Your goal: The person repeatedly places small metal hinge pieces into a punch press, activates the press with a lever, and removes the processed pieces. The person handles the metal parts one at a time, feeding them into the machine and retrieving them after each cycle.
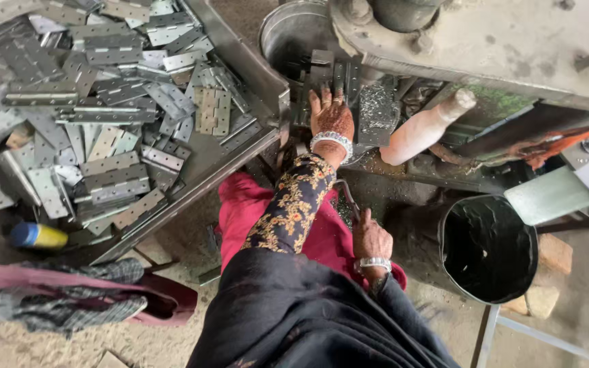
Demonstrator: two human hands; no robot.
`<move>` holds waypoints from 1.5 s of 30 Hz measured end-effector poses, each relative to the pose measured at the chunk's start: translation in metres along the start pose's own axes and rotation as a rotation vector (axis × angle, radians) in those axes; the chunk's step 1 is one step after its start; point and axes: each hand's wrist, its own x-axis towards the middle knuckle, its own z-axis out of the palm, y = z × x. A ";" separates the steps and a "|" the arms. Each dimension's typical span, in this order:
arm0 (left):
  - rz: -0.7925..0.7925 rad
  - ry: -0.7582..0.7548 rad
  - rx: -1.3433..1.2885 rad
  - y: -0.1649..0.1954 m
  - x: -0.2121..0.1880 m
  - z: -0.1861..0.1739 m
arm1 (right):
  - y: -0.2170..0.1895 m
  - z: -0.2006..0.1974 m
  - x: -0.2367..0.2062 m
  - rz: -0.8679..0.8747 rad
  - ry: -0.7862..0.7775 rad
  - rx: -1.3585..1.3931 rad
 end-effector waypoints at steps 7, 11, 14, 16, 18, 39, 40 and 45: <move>0.065 0.052 0.059 -0.013 -0.060 0.019 | 0.003 -0.051 0.029 -0.300 0.440 -0.262; 0.305 0.415 0.011 -0.035 -0.108 0.028 | -0.005 -0.090 0.052 -0.418 0.400 -0.237; 0.331 0.206 -0.404 -0.030 -0.104 0.026 | -0.012 -0.101 0.056 -0.436 0.414 -0.203; 0.257 0.389 -0.410 -0.014 -0.084 0.020 | -0.015 -0.103 0.057 -0.389 0.400 -0.217; 0.166 0.421 -0.274 0.006 -0.062 0.014 | -0.015 -0.104 0.057 -0.310 0.296 -0.267; 0.110 -0.018 0.141 0.009 -0.051 0.008 | -0.001 -0.024 0.018 -0.102 0.217 -0.265; 0.092 -0.008 0.115 0.008 -0.053 0.009 | -0.003 -0.012 0.009 -0.074 0.195 -0.188; 0.113 0.109 0.042 -0.004 -0.062 0.028 | -0.005 0.000 0.006 -0.010 0.038 -0.014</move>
